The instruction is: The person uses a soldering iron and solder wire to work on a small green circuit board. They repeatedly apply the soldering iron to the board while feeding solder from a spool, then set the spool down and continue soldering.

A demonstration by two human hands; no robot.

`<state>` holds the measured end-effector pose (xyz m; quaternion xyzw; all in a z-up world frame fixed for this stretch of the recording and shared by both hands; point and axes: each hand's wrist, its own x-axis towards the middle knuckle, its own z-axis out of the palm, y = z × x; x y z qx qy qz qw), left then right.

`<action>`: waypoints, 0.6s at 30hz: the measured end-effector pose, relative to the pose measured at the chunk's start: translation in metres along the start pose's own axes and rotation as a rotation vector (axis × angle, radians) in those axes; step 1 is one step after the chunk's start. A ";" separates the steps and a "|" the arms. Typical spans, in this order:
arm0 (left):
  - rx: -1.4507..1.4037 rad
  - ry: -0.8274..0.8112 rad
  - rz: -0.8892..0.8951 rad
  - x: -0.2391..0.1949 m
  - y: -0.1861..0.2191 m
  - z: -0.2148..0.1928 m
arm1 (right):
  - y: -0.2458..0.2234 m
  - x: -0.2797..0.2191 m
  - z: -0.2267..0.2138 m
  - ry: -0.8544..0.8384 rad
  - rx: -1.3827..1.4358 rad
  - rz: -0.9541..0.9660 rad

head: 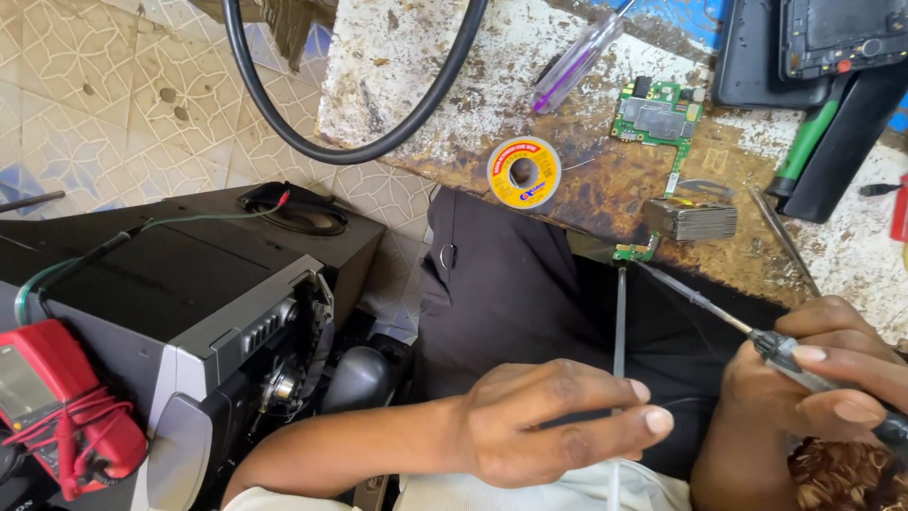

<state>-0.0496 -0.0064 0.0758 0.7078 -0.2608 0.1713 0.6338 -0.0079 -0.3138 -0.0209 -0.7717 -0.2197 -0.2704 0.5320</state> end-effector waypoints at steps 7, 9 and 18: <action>-0.004 -0.076 -0.014 -0.004 0.006 0.001 | 0.006 -0.002 0.027 0.194 0.088 -0.063; 0.002 -0.069 0.004 -0.002 0.007 -0.002 | 0.007 -0.004 0.020 0.137 0.057 -0.072; 0.061 -0.056 -0.008 -0.007 0.007 -0.002 | 0.038 -0.055 -0.042 -0.090 -0.124 0.006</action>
